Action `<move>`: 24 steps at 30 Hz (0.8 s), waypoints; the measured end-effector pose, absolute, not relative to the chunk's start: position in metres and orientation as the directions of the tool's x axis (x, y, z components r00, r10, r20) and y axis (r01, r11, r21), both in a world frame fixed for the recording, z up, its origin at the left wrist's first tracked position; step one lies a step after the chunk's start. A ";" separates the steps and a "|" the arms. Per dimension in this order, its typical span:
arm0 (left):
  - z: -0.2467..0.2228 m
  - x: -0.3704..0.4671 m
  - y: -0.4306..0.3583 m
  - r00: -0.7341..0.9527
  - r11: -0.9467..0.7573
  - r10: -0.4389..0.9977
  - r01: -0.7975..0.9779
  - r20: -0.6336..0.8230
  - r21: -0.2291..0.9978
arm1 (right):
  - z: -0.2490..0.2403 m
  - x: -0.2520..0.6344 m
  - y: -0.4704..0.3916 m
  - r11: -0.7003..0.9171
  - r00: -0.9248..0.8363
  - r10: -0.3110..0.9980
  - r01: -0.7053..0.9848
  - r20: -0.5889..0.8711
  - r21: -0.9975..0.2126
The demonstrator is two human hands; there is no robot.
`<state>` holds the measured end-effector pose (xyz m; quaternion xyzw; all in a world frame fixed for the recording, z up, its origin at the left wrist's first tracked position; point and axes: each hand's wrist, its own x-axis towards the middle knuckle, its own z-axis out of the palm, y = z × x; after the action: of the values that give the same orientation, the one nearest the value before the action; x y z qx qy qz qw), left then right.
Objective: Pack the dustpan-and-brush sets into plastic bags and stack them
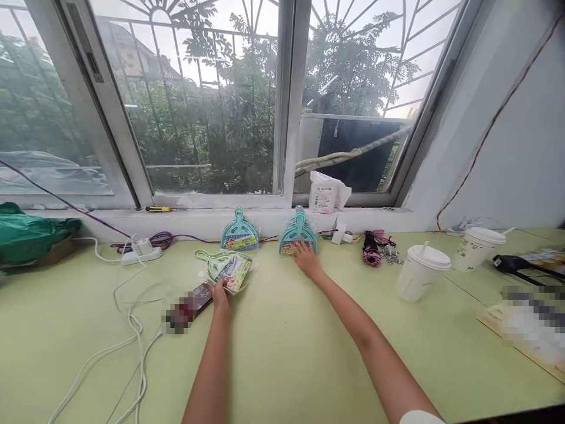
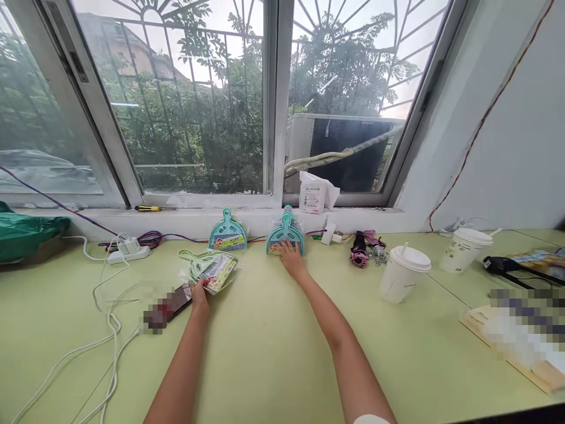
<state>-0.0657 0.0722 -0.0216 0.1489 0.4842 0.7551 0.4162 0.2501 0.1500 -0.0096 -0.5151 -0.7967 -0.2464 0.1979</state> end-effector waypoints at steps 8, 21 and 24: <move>-0.015 -0.066 0.067 -0.605 -0.121 0.759 -0.493 -0.239 0.862 | 0.011 0.218 0.154 0.367 -0.363 0.665 0.920 0.653 0.139; -0.017 -0.092 0.072 -0.707 -0.316 0.663 -0.562 -0.246 0.765 | -0.013 0.050 0.210 0.564 -0.571 0.739 0.815 0.358 0.136; -0.021 -0.090 0.075 -0.690 -0.303 0.687 -0.559 -0.230 0.772 | -0.012 0.041 0.229 0.508 -0.508 0.793 0.856 0.335 0.097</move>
<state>-0.0904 0.0748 -0.0210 0.0715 0.4456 0.8039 0.3874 0.0409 0.2285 -0.0121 -0.4799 -0.8593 -0.1258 0.1246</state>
